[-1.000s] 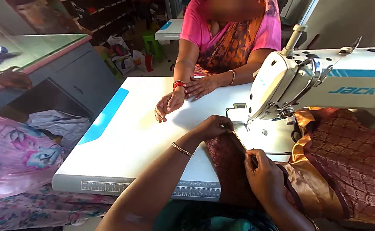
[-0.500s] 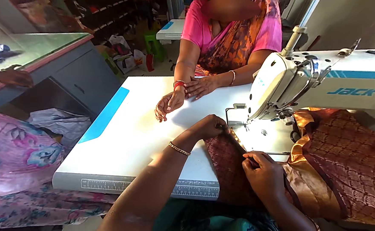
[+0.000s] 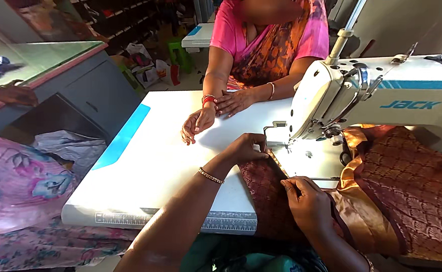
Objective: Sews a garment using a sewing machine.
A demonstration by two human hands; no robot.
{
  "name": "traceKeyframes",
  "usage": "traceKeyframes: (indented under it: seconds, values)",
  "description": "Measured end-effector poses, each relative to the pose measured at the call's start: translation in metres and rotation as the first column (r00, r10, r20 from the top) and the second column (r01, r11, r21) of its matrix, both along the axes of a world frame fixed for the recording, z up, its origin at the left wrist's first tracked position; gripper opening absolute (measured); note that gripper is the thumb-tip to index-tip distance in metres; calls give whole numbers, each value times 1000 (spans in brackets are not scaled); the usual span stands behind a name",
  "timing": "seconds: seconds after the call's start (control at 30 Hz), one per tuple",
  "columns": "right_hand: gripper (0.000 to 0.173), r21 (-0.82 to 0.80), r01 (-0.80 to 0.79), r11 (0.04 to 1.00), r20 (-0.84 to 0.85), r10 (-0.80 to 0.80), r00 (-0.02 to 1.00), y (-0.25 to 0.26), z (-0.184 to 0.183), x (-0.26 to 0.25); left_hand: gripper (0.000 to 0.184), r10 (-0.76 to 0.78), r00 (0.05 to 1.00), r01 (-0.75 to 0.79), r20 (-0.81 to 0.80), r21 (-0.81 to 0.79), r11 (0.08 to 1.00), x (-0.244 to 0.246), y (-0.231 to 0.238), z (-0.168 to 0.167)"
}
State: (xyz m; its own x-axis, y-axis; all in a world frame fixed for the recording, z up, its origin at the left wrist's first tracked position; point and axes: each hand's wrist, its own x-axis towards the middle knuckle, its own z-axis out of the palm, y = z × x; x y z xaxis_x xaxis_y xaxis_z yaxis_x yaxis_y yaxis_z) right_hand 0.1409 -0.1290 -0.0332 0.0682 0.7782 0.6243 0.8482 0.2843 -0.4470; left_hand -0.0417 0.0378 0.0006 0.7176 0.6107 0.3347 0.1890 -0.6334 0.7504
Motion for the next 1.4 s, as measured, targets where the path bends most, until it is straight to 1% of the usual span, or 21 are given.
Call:
traceKeyframes:
  seconds: [0.07,0.13,0.17,0.23,0.3,0.43,0.6,0.67,0.87,0.97,1.13,1.2,1.27,1.3,1.33,1.4]
  values:
    - [17,6,-1,1000,0,1,1000,0,0,0,17,-22,1000,22,2,-3,1000,0,0,2]
    - [15,12,5,1000,-2,-5,1000,-1,0,0,31,-53,998,52,-43,-5,999,-2,-1,4]
    - [14,14,12,1000,1,-12,1000,-1,-1,-1,32,-78,995,78,-61,6,997,-4,-1,4]
    - [11,12,21,1000,1,-21,1000,-1,-1,-1,20,-154,986,157,-62,55,986,-5,2,0]
    - [10,18,22,1000,10,-23,1000,0,-1,-2,11,-187,980,193,-66,94,977,-4,4,-3]
    - [17,10,28,1000,16,-28,999,-2,0,-2,8,-166,982,175,-92,107,979,-3,4,-3]
    - [20,11,15,1000,-1,-15,1000,-1,-1,-1,10,-211,973,221,-96,98,970,-3,5,-2]
    - [19,-12,22,1000,-12,-22,1000,-2,0,-2,9,-212,971,222,-107,93,971,-3,4,0]
    - [21,4,44,999,6,-44,999,-1,-1,-1,8,-208,971,222,-118,126,967,-3,5,0]
    - [17,-19,61,998,-6,-61,998,-1,1,-2,8,-207,972,223,-111,160,962,-3,5,0]
    - [13,-46,69,997,-29,-70,997,-2,5,-3,9,-170,982,182,-78,206,961,-4,3,4]
    - [11,-57,61,996,-49,-64,997,-2,4,-3,8,-143,987,155,-71,195,969,-4,2,5]
    - [27,-98,48,994,-66,-54,996,-3,5,-3,7,-121,990,133,-74,194,972,-5,3,3]
    - [31,-111,47,993,-66,-54,996,-3,5,-2,7,-113,991,126,-75,199,972,-5,3,2]
    - [31,-104,47,994,-51,-53,997,-3,4,-2,7,-109,991,122,-73,204,971,-6,3,2]
    - [24,-37,44,998,4,-44,999,-1,2,-2,7,-103,992,116,-70,211,971,-6,4,1]
